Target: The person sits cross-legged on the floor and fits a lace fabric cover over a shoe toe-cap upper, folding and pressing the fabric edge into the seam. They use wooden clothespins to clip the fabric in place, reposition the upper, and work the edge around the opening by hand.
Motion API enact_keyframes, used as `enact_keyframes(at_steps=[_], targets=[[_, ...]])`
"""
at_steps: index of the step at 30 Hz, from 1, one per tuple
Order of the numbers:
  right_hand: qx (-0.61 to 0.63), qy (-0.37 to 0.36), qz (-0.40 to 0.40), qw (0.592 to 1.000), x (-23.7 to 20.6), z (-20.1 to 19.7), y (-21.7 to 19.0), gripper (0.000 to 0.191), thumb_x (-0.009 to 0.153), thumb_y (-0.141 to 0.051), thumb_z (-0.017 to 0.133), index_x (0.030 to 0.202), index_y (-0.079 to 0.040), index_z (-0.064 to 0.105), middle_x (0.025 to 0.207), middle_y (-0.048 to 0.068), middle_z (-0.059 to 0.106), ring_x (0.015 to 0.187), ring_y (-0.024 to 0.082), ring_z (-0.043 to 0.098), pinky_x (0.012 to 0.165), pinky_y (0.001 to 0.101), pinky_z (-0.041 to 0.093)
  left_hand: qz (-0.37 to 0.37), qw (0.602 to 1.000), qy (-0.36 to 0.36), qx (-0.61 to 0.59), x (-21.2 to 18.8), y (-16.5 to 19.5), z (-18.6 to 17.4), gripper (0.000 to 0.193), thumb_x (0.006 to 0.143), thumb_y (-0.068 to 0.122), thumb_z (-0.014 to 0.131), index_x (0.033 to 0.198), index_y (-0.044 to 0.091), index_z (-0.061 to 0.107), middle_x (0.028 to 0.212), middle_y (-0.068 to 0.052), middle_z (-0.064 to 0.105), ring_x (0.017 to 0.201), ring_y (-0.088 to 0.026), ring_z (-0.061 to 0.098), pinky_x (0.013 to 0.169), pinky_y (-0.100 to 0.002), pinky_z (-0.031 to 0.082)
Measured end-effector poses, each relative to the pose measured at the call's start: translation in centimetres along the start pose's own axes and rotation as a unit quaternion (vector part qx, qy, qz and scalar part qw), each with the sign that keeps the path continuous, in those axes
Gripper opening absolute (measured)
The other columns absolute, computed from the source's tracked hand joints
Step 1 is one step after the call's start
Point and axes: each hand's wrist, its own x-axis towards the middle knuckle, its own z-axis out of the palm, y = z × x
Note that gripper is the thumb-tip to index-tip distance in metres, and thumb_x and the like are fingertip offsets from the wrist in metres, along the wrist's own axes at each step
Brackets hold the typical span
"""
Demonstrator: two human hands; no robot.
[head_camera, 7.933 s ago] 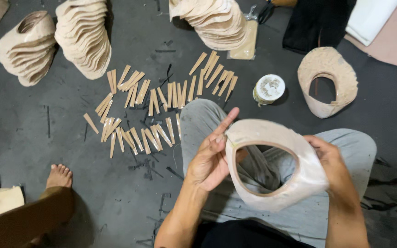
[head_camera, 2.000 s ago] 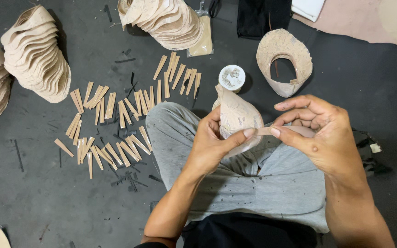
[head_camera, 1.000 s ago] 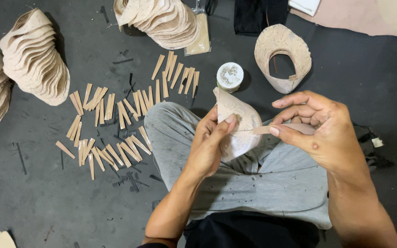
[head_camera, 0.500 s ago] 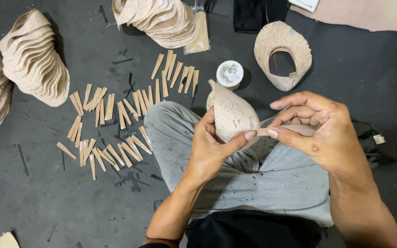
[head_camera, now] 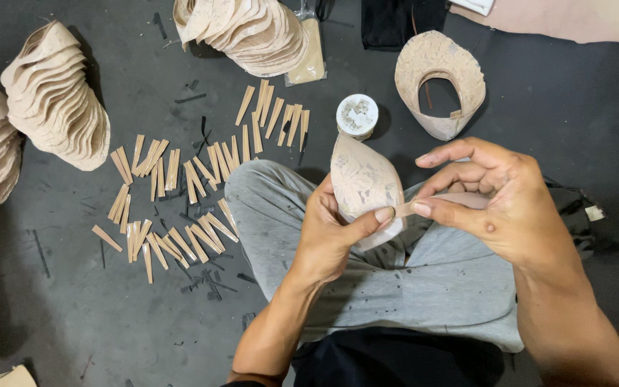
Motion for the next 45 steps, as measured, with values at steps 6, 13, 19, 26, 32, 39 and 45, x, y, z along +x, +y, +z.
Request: enact_keyframes(at_steps=[6, 13, 19, 26, 32, 39, 45], targets=[[0.099, -0.057, 0.028, 0.993, 1.2, -0.7, 2.3, 0.051, 0.073, 0.005, 0.082, 0.121, 0.001, 0.067, 0.086, 0.012, 0.077, 0.081, 0.016, 0.077, 0.077, 0.0296, 0.064, -0.049, 0.996, -0.031, -0.068, 0.2, -1.3, -0.9, 0.049, 0.086, -0.009, 0.077, 0.131, -0.003, 0.059, 0.117, -0.01, 0.072, 0.106, -0.017, 0.071, 0.096, -0.034, 0.058], [0.114, -0.099, 0.046, 0.987, 2.6, -0.5, 3.5, 0.059, 0.073, 0.003, 0.084, 0.129, -0.001, 0.066, 0.087, 0.01, 0.077, 0.08, 0.014, 0.073, 0.075, 0.028, 0.059, -0.031, 0.998, -0.019, -0.06, 0.2, -2.0, -1.4, 0.044, 0.088, -0.006, 0.077, 0.128, -0.002, 0.061, 0.114, -0.009, 0.072, 0.103, -0.016, 0.071, 0.094, -0.033, 0.058], [0.023, 0.076, -0.07, 0.994, 2.5, -0.4, 0.8, 0.044, 0.087, 0.001, 0.071, 0.129, -0.002, 0.06, 0.106, 0.008, 0.076, 0.099, 0.012, 0.074, 0.087, 0.0266, 0.06, 0.041, 0.998, 0.041, -0.011, 0.2, -2.1, -1.1, 0.041, 0.087, -0.004, 0.078, 0.124, -0.002, 0.062, 0.11, -0.007, 0.072, 0.099, -0.014, 0.07, 0.092, -0.032, 0.058], [-0.126, 0.167, -0.179, 0.961, -2.7, 2.9, -0.3, 0.052, 0.09, 0.005, 0.079, 0.137, 0.002, 0.058, 0.101, 0.01, 0.076, 0.088, 0.011, 0.071, 0.078, 0.0225, 0.056, 0.068, 0.99, 0.113, 0.048, 0.4, -2.2, -0.3, 0.033, 0.086, -0.002, 0.079, 0.115, -0.001, 0.063, 0.103, -0.008, 0.075, 0.091, -0.013, 0.072, 0.082, -0.03, 0.06], [-0.17, 0.183, -0.163, 0.955, -2.6, 4.5, -1.4, 0.065, 0.085, 0.001, 0.085, 0.142, 0.001, 0.055, 0.099, 0.01, 0.079, 0.084, 0.009, 0.069, 0.08, 0.0222, 0.053, 0.114, 0.985, 0.08, 0.102, -0.5, -2.0, 0.6, 0.031, 0.09, -0.002, 0.079, 0.117, -0.001, 0.064, 0.106, -0.007, 0.074, 0.095, -0.011, 0.07, 0.085, -0.026, 0.057], [-0.162, 0.185, -0.142, 0.959, -2.8, 4.6, -1.7, 0.078, 0.083, 0.001, 0.085, 0.151, 0.001, 0.046, 0.097, 0.01, 0.078, 0.089, 0.01, 0.074, 0.086, 0.0237, 0.057, 0.115, 0.984, 0.07, 0.116, -0.9, -2.1, 0.9, 0.025, 0.092, 0.0, 0.078, 0.114, -0.001, 0.067, 0.105, -0.005, 0.075, 0.095, -0.01, 0.07, 0.084, -0.026, 0.057], [-0.1, 0.125, -0.095, 0.983, -1.9, 3.9, -0.9, 0.077, 0.081, 0.004, 0.082, 0.149, 0.002, 0.046, 0.095, 0.011, 0.079, 0.091, 0.013, 0.075, 0.084, 0.0257, 0.059, 0.117, 0.985, 0.053, 0.114, -0.4, -2.9, 0.3, 0.024, 0.093, 0.001, 0.078, 0.114, -0.001, 0.068, 0.106, -0.005, 0.075, 0.096, -0.011, 0.07, 0.086, -0.027, 0.056]])
